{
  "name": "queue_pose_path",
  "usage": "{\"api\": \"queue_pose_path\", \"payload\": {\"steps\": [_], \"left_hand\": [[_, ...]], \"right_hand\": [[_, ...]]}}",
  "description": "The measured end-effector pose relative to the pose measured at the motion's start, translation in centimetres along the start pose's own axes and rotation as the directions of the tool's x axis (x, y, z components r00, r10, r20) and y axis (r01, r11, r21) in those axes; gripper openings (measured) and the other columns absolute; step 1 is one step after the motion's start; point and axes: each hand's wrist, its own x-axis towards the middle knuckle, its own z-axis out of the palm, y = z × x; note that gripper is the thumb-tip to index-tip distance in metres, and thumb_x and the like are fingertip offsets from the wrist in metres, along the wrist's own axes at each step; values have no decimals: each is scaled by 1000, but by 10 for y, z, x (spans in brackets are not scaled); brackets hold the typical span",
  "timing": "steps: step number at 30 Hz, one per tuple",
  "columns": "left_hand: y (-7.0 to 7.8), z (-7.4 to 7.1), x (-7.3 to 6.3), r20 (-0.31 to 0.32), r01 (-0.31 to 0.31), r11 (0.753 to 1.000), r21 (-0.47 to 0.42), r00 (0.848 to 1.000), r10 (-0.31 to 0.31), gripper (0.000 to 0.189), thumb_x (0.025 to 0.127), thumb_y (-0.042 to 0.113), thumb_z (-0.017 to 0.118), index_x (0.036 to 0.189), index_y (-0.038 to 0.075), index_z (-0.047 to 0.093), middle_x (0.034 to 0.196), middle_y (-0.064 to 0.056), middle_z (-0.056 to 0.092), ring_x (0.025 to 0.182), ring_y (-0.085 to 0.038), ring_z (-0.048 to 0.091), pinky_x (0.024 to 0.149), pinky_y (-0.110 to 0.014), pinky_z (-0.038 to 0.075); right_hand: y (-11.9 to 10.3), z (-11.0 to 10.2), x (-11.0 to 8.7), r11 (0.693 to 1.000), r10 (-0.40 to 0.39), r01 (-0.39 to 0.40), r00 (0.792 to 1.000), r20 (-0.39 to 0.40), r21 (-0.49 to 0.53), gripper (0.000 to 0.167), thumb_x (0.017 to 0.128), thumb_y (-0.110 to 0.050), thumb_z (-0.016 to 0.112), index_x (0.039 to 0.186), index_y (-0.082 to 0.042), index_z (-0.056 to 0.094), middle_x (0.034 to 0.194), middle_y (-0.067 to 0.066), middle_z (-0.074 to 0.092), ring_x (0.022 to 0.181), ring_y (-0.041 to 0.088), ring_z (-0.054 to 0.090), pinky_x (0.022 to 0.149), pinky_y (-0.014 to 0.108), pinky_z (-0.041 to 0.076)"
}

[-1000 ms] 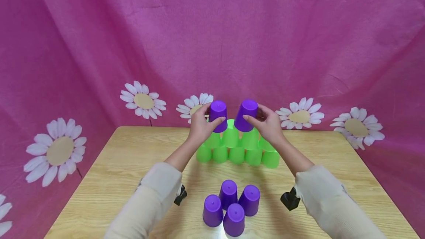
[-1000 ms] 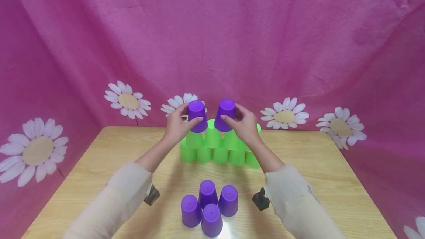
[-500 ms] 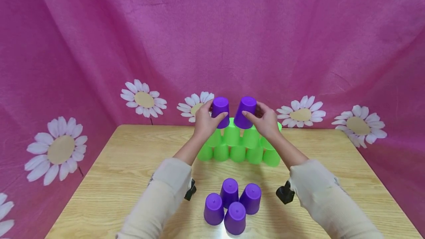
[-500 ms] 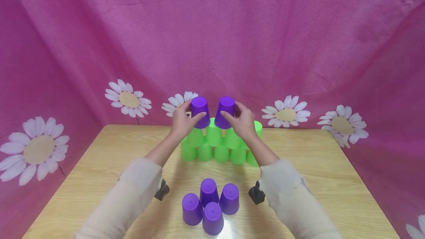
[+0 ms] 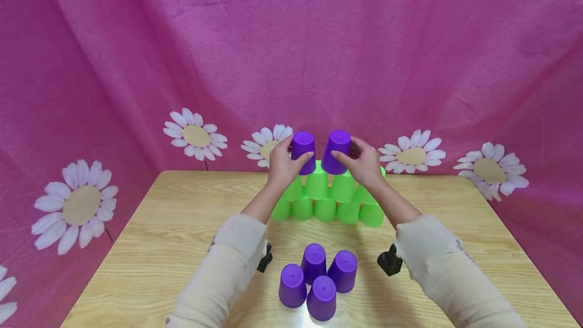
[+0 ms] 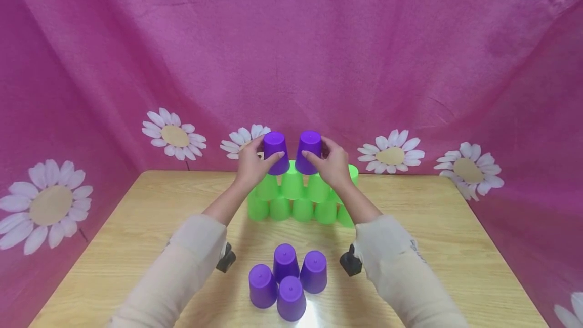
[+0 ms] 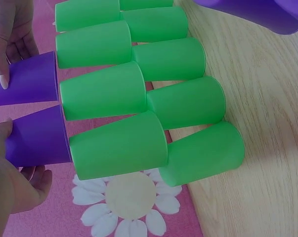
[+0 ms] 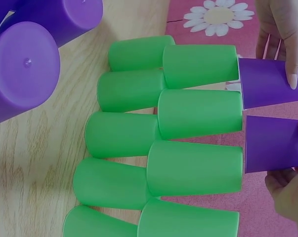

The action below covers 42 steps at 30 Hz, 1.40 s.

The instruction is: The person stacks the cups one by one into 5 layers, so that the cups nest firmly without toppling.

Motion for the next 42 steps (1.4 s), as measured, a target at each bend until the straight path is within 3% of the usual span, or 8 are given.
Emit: {"api": "queue_pose_path", "payload": {"steps": [14,28,37,40,42], "left_hand": [[-2,1,0,-16,28,1000,-5,999,-29,55,78,13,73,126,-4,52,112,-22,63,101,-34,62,89,-41,52],[-5,0,-3,20,22,1000,4,1000,-22,64,75,12,76,130,-4,47,117,-23,60,105,-35,58,91,-43,50],[-15,-12,-6,57,55,998,16,997,-55,72,75,19,76,134,-4,42,127,-22,54,117,-36,50,97,-45,45],[-20,-18,-7,44,74,997,28,996,-75,72,75,22,76,134,-3,42,129,-21,53,118,-35,50,97,-44,45],[-23,-22,-8,36,79,996,33,996,-80,72,75,22,76,134,-3,42,128,-21,53,118,-35,51,97,-44,46]], "right_hand": [[-4,4,0,999,51,-51,999,14,3,57,84,-15,67,133,4,44,125,27,55,114,38,56,99,41,47],[-3,1,-2,999,42,-42,999,10,9,60,84,-14,68,134,5,42,128,27,53,119,36,53,102,40,44],[1,-12,-13,999,-39,42,996,-85,33,51,81,-8,70,126,6,51,125,26,56,117,36,53,100,41,45],[3,-16,-17,998,-54,59,991,-122,36,48,80,-8,70,124,4,54,123,22,58,113,29,57,98,35,47],[3,-19,-21,997,-60,67,988,-143,40,47,80,-8,71,123,3,55,122,20,60,107,18,59,95,30,48]]}}
